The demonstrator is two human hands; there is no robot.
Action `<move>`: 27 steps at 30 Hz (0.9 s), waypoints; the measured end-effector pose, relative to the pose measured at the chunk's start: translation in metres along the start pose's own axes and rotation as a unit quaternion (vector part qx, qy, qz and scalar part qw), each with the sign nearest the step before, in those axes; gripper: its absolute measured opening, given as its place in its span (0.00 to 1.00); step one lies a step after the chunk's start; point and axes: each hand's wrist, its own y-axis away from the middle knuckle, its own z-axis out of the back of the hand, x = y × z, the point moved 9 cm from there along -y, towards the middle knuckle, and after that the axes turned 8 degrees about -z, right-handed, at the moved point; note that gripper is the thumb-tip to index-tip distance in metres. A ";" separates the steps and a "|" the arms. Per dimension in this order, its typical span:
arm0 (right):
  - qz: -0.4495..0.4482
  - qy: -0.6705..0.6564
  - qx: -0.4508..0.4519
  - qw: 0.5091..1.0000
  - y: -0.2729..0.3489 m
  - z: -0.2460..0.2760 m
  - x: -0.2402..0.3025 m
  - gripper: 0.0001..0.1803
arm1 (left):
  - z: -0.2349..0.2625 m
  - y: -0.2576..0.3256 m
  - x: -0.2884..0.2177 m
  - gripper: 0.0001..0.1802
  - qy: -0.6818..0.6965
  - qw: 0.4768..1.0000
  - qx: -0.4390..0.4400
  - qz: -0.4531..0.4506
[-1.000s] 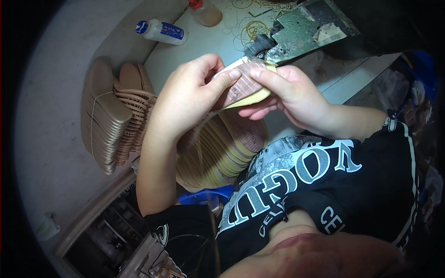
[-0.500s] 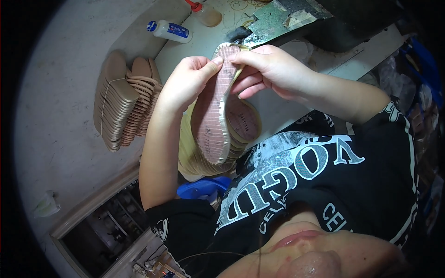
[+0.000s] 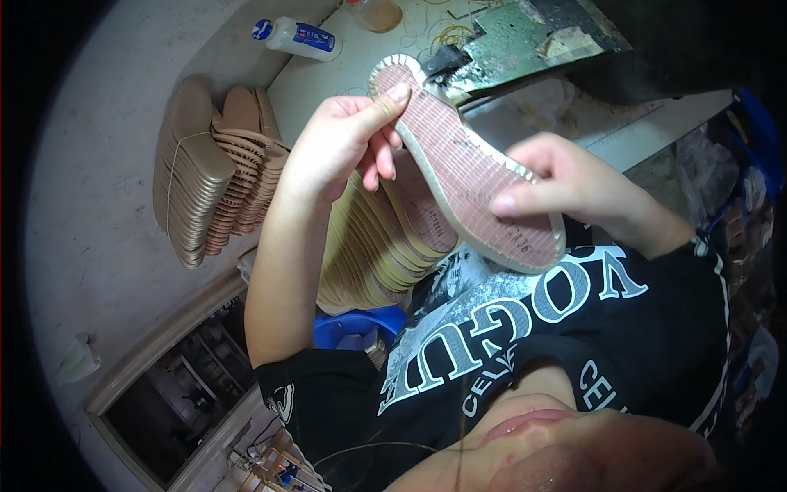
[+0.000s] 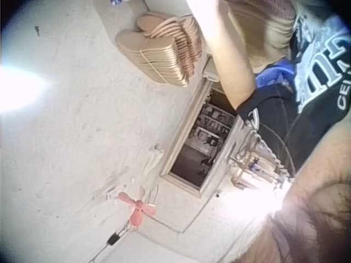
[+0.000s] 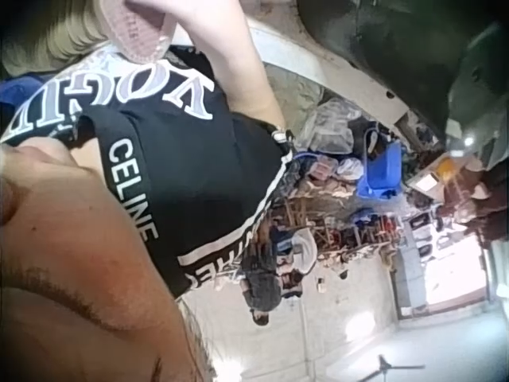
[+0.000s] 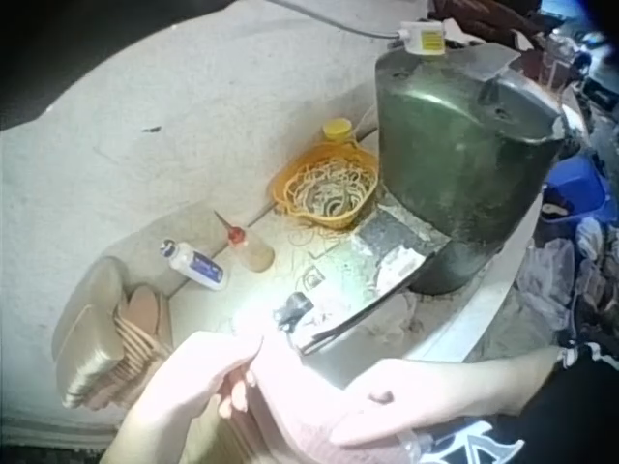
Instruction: The recorder applies adhesive from a bottle to shoe insole components and stacks them.
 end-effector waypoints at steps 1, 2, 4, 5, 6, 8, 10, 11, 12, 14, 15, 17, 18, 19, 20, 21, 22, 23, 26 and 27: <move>-0.002 0.005 -0.005 1.000 0.005 0.006 -0.005 0.16 | 0.001 0.000 -0.001 0.24 0.002 1.000 -0.007 -0.003; -0.004 0.009 -0.011 1.000 0.009 0.008 -0.009 0.16 | 0.003 -0.002 -0.001 0.24 0.004 1.000 -0.011 -0.006; -0.016 -0.051 -0.052 0.997 0.008 0.011 -0.008 0.15 | 0.012 -0.006 -0.005 0.24 -0.019 0.999 -0.023 -0.017; -0.008 -0.069 -0.075 0.995 0.008 0.016 -0.008 0.15 | 0.014 -0.009 -0.008 0.24 -0.038 0.998 -0.030 -0.033; 0.001 -0.085 -0.098 0.992 0.008 0.020 -0.007 0.15 | 0.015 -0.011 -0.008 0.24 -0.038 0.998 -0.028 -0.032; 0.027 -0.074 -0.104 0.992 -0.001 0.022 0.000 0.15 | 0.027 -0.013 -0.010 0.25 -0.052 0.994 -0.078 -0.055; 0.081 -0.142 -0.078 0.983 -0.013 0.015 0.009 0.15 | 0.036 -0.018 -0.005 0.24 -0.051 0.990 -0.112 -0.071; 0.103 -0.174 -0.084 0.976 -0.022 0.011 0.011 0.15 | 0.044 -0.022 -0.005 0.25 -0.033 0.984 -0.153 -0.089; 0.108 -0.167 -0.084 0.976 -0.029 0.007 0.010 0.15 | 0.050 -0.025 -0.007 0.25 -0.015 0.975 -0.191 -0.111; 0.125 -0.128 -0.104 0.978 -0.037 0.004 0.008 0.14 | 0.051 -0.015 -0.006 0.23 0.024 0.968 -0.194 -0.155; 0.116 0.009 -0.086 0.990 -0.033 -0.004 0.005 0.13 | 0.046 -0.007 -0.004 0.22 0.045 0.968 -0.171 -0.180; 0.100 0.227 -0.060 0.967 -0.018 -0.013 0.001 0.12 | 0.037 0.022 0.008 0.21 0.071 0.965 -0.142 -0.211; 0.098 0.328 -0.060 0.938 -0.010 -0.016 0.001 0.11 | 0.033 0.041 0.020 0.20 0.078 0.964 -0.136 -0.216; 0.117 0.335 -0.074 0.932 -0.004 -0.012 -0.005 0.11 | 0.037 0.055 0.038 0.20 0.071 0.960 -0.155 -0.224; 0.117 0.382 -0.091 0.912 0.003 -0.004 -0.010 0.12 | 0.041 0.060 0.062 0.21 0.067 0.956 -0.168 -0.233; 0.078 0.420 -0.089 0.900 0.009 0.009 -0.024 0.13 | 0.054 0.067 0.084 0.22 -0.031 0.942 -0.266 -0.200; 0.043 0.458 -0.083 0.884 0.013 0.020 -0.037 0.14 | 0.063 0.075 0.104 0.23 -0.144 0.914 -0.337 -0.173; 0.043 0.461 -0.081 0.883 0.015 0.023 -0.043 0.14 | 0.055 0.082 0.100 0.23 -0.332 0.851 -0.364 -0.181; -0.032 0.402 -0.096 0.910 0.006 0.036 -0.068 0.16 | 0.027 0.077 0.102 0.27 -0.509 0.762 -0.366 -0.160; -0.029 0.402 -0.134 0.905 -0.001 0.043 -0.073 0.16 | 0.021 0.068 0.103 0.30 -0.512 0.773 -0.345 -0.146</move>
